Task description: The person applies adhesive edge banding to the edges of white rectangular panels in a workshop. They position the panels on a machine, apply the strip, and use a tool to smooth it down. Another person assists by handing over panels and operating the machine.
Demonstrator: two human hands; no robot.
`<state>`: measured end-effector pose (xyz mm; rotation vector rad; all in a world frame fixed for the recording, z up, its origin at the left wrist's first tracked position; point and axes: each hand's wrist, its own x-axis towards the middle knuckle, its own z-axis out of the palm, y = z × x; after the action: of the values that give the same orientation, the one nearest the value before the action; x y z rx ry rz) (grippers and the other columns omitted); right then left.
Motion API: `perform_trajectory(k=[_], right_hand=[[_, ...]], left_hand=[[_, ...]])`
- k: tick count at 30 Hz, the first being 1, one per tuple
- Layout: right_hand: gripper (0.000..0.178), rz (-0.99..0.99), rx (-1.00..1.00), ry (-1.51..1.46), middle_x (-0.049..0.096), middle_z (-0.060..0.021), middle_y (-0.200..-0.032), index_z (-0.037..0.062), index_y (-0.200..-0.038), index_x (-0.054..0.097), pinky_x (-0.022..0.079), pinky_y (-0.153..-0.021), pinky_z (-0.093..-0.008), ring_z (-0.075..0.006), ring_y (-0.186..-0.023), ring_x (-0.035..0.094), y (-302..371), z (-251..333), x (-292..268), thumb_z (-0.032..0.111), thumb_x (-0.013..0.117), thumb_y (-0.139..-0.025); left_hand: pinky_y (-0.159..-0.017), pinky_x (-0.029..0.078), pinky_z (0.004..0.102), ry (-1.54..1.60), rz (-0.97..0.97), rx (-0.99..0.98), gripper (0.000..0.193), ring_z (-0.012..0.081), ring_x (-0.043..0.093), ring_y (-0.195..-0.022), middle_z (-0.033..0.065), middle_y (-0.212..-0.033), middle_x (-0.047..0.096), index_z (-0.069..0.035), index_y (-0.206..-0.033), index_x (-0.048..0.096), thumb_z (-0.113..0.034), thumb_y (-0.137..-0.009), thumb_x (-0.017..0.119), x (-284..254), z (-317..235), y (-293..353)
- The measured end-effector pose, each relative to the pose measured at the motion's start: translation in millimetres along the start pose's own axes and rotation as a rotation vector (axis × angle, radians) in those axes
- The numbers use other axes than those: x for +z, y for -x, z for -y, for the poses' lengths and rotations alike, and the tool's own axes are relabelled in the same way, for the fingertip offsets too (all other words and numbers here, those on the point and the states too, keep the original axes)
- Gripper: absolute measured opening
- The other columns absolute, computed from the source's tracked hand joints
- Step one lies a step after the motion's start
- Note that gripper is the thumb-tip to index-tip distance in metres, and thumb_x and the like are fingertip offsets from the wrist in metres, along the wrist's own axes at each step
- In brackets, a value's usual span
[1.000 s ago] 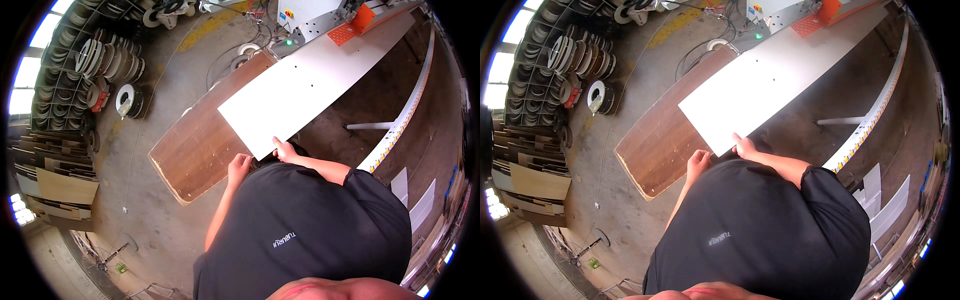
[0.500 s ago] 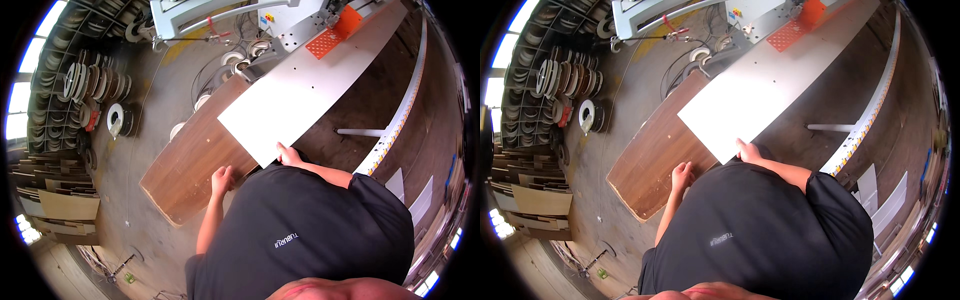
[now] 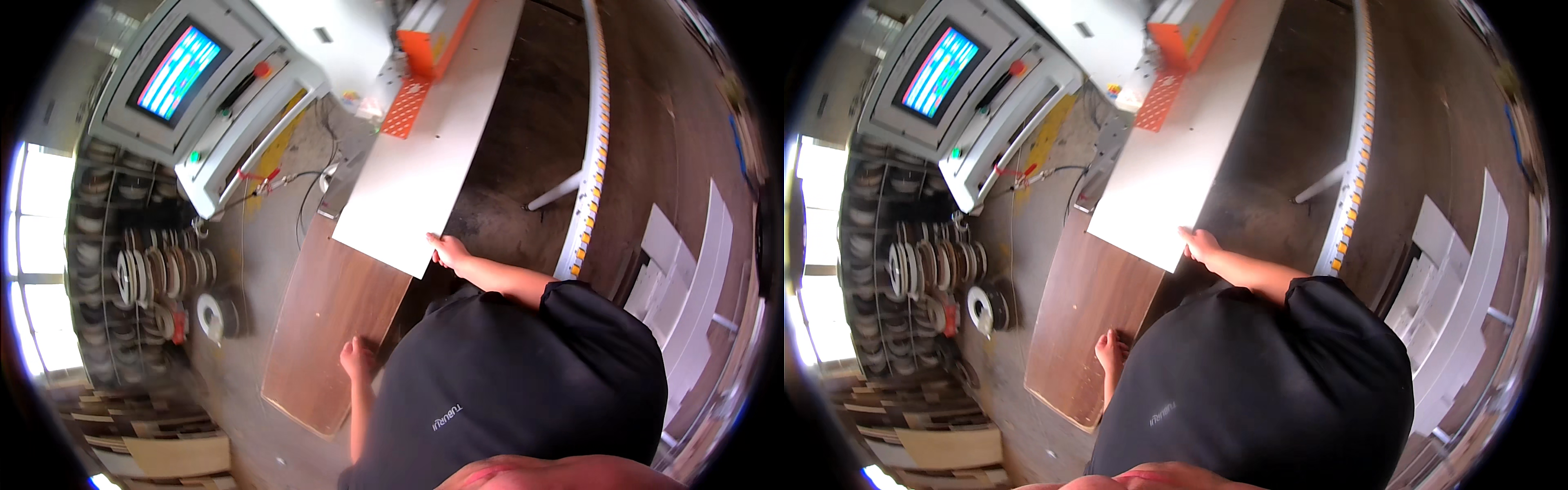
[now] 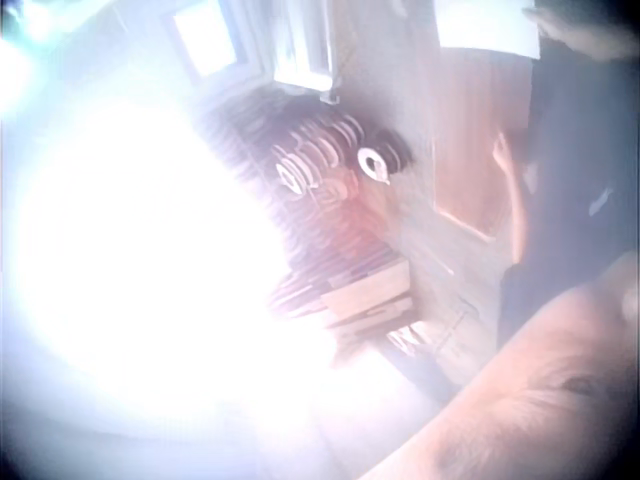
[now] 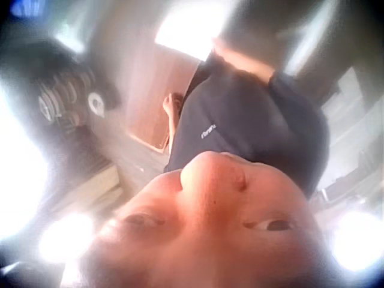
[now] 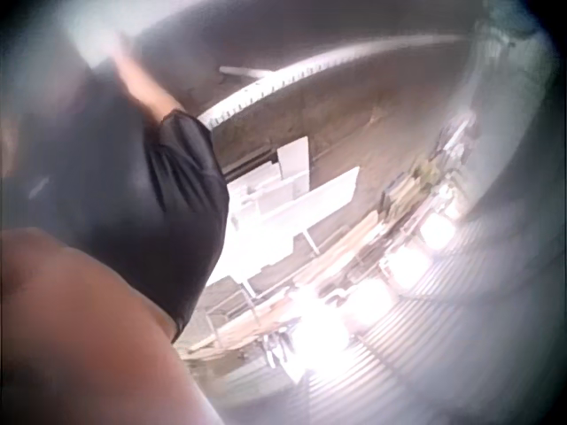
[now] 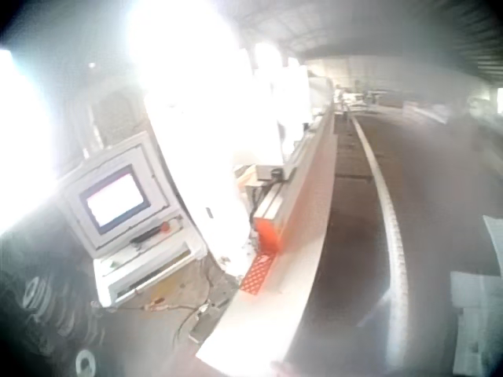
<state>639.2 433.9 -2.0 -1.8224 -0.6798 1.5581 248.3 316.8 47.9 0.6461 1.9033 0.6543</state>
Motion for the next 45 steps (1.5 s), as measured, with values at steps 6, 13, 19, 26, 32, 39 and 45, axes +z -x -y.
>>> perform_trajectory(k=[6,13,19,26,32,39,45], right_hand=[[0.044,-0.082,-0.152,-0.149,0.071,-0.0029,-0.079,0.0064,-0.103,0.067,0.047,-0.058,-0.0270,-0.0090,-0.057,0.057,69.4,-32.3,-68.8,0.048,0.055,-0.106],[0.040,-0.261,-0.082,-0.185,0.076,-0.0040,-0.085,0.0038,-0.107,0.071,0.051,-0.062,-0.0291,-0.0102,-0.061,0.061,269.6,-218.0,-88.7,0.041,0.057,-0.105],[0.043,-0.855,0.258,-0.646,0.077,-0.0069,-0.089,0.0050,-0.111,0.072,0.052,-0.063,-0.0329,-0.0159,-0.065,0.064,464.0,-423.4,-10.6,0.043,0.058,-0.099],[0.038,-1.431,0.375,-1.435,0.076,-0.0103,-0.097,0.0049,-0.117,0.069,0.046,-0.052,-0.0288,-0.0145,-0.059,0.059,620.8,-634.7,146.3,0.036,0.058,-0.098],[0.036,-1.757,0.290,-1.989,0.075,-0.0070,-0.102,0.0071,-0.114,0.067,0.045,-0.051,-0.0263,-0.0110,-0.063,0.061,700.3,-742.7,216.9,0.039,0.057,-0.101],[0.032,-2.122,0.220,-2.283,0.075,0.0002,-0.106,0.0144,-0.110,0.069,0.050,-0.062,-0.0263,-0.0103,-0.087,0.067,817.9,-915.3,253.4,0.044,0.059,-0.102],[0.034,-2.515,0.177,-2.484,0.070,-0.0034,-0.122,0.0108,-0.125,0.063,0.058,-0.074,-0.0327,-0.0187,-0.101,0.071,936.4,-1029.3,262.9,0.038,0.059,-0.106]], left_hand=[[-0.063,0.052,0.0327,-0.352,0.291,0.307,0.029,0.0151,0.063,-0.067,0.0089,-0.073,0.069,0.001,-0.086,0.066,-0.024,-0.101,0.063,36.0,-12.8,20.7],[-0.074,0.054,0.0329,-0.814,0.926,0.590,0.032,0.0149,0.069,-0.078,0.0083,-0.082,0.074,-0.003,-0.102,0.071,-0.034,-0.099,0.067,116.6,17.5,50.9],[-0.084,0.056,0.0369,-1.381,1.385,0.886,0.036,0.0271,0.074,-0.095,0.0092,-0.097,0.076,-0.010,-0.103,0.073,-0.044,-0.096,0.064,161.7,91.5,44.9],[-0.085,0.054,0.0370,-1.523,1.778,1.048,0.036,0.0246,0.073,-0.094,0.0146,-0.098,0.074,-0.005,-0.106,0.069,-0.040,-0.098,0.063,166.8,158.6,164.7],[-0.084,0.054,0.0359,-1.736,1.815,1.059,0.028,0.0218,0.070,-0.090,0.0131,-0.095,0.074,-0.003,-0.105,0.068,-0.030,-0.097,0.066,196.1,245.8,302.6],[-0.081,0.053,0.0333,-2.057,1.953,1.283,0.029,0.0191,0.068,-0.087,0.0114,-0.093,0.074,0.001,-0.104,0.067,-0.028,-0.099,0.066,215.5,390.5,488.4],[-0.075,0.054,0.0320,-2.297,1.826,0.896,0.024,0.0175,0.067,-0.078,0.0075,-0.087,0.070,-0.001,-0.110,0.065,-0.023,-0.106,0.057,237.9,496.5,604.2]])
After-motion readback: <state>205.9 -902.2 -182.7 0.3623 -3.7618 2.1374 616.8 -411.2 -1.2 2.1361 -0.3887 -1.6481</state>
